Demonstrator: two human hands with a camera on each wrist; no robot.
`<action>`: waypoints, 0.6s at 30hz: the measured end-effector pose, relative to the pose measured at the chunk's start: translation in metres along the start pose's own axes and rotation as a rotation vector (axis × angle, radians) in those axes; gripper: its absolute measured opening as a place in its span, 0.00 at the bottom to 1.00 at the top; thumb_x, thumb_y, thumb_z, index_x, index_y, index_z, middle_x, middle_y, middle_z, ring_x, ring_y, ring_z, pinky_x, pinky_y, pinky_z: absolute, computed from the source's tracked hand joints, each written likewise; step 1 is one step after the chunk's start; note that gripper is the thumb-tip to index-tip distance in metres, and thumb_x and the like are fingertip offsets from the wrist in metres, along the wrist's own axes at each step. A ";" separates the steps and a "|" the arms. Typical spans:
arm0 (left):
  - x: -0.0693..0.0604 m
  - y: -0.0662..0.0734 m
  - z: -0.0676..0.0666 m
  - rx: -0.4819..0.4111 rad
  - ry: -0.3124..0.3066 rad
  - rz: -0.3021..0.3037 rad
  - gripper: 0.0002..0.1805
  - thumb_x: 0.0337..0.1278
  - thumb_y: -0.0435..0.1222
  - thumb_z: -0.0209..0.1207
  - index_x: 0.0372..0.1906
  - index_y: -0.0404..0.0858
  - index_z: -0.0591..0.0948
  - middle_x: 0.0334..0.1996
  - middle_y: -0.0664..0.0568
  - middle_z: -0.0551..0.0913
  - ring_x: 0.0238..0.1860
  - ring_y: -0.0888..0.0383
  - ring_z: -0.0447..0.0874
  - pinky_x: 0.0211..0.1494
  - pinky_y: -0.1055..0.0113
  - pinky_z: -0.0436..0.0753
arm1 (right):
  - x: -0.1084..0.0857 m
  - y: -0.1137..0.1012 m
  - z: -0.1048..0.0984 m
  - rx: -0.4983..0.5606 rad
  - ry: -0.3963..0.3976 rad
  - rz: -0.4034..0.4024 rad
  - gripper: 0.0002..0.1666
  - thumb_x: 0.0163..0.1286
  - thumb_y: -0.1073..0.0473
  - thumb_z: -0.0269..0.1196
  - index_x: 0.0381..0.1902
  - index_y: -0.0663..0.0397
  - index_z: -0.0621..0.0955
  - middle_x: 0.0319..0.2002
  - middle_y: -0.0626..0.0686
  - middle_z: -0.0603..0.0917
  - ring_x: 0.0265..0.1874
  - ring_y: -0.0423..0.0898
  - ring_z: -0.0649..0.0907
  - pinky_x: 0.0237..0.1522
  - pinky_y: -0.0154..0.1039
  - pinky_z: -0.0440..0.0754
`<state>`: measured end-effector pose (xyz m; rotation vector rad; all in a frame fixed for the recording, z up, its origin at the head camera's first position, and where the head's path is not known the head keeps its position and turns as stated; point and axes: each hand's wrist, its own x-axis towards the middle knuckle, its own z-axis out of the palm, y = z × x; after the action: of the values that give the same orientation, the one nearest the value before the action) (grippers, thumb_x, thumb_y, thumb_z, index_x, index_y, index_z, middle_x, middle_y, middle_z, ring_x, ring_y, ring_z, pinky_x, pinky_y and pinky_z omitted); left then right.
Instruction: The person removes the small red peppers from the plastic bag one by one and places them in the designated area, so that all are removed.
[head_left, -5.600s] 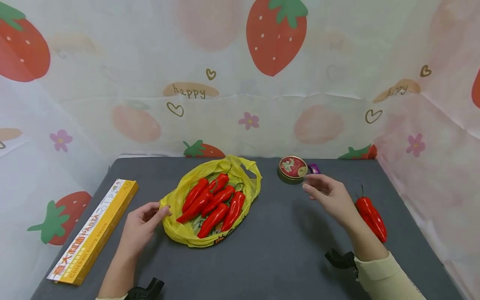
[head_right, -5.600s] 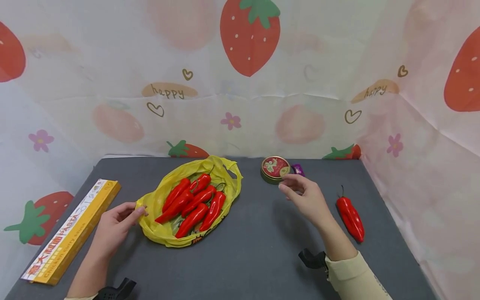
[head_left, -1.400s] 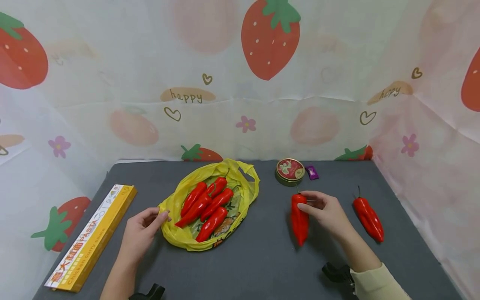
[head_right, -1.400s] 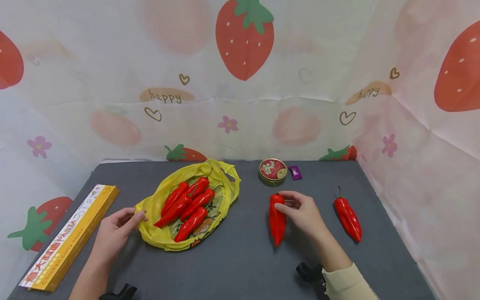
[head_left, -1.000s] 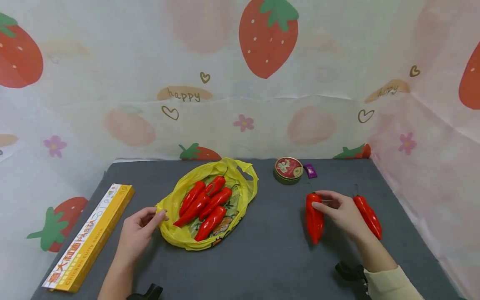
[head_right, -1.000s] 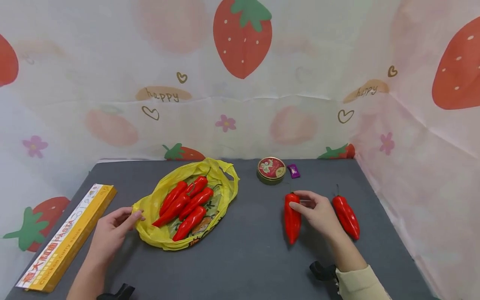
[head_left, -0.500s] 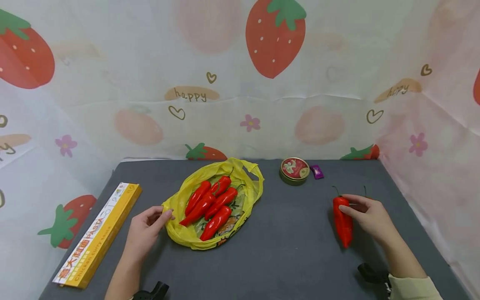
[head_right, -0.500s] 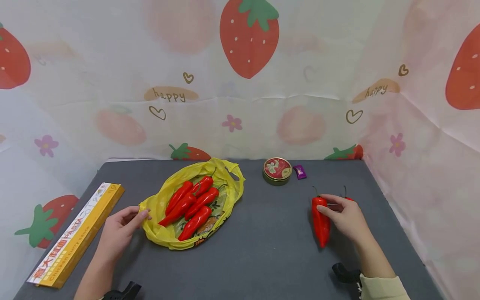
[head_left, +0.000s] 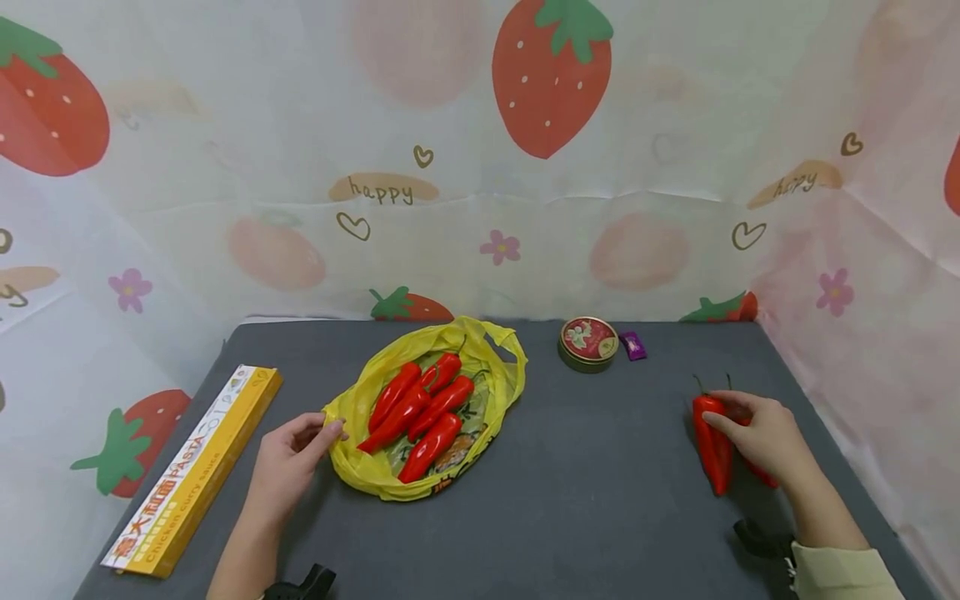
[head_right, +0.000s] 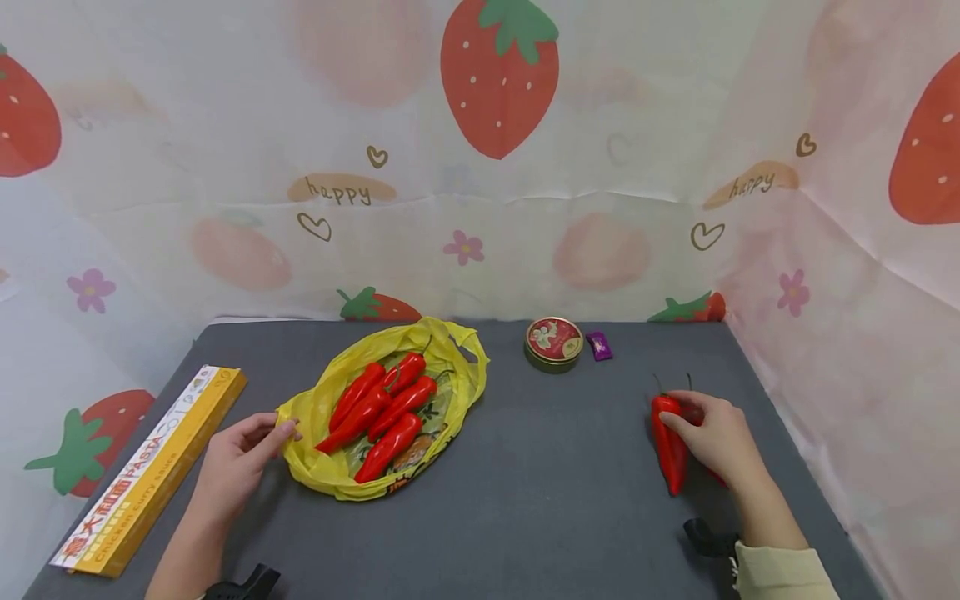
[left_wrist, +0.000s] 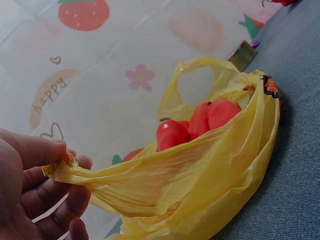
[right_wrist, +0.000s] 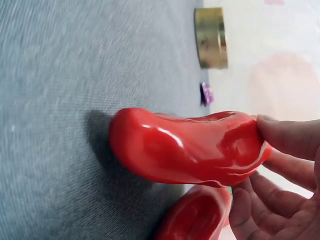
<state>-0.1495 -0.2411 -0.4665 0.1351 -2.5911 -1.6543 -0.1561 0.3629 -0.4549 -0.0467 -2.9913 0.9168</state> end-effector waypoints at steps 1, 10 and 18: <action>0.000 0.000 0.000 0.001 -0.002 0.002 0.22 0.68 0.51 0.61 0.48 0.35 0.84 0.36 0.54 0.88 0.38 0.62 0.81 0.44 0.68 0.84 | 0.000 0.001 0.000 -0.017 0.001 -0.003 0.34 0.73 0.41 0.63 0.65 0.61 0.77 0.51 0.70 0.85 0.50 0.65 0.82 0.48 0.62 0.79; 0.001 -0.001 0.000 -0.005 -0.012 0.018 0.21 0.69 0.50 0.61 0.48 0.36 0.84 0.37 0.53 0.88 0.38 0.61 0.80 0.43 0.68 0.84 | 0.001 0.011 0.004 -0.099 0.020 -0.035 0.29 0.73 0.48 0.64 0.63 0.63 0.78 0.49 0.71 0.83 0.44 0.63 0.82 0.42 0.59 0.80; 0.000 0.002 -0.001 -0.027 -0.011 -0.022 0.20 0.69 0.48 0.61 0.51 0.35 0.84 0.40 0.51 0.88 0.38 0.63 0.80 0.42 0.70 0.82 | 0.007 0.011 0.003 -0.108 0.069 -0.078 0.27 0.68 0.57 0.68 0.61 0.65 0.79 0.48 0.70 0.83 0.45 0.65 0.81 0.46 0.65 0.77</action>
<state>-0.1497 -0.2414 -0.4645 0.1544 -2.5834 -1.7011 -0.1626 0.3707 -0.4642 0.0362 -2.9524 0.7308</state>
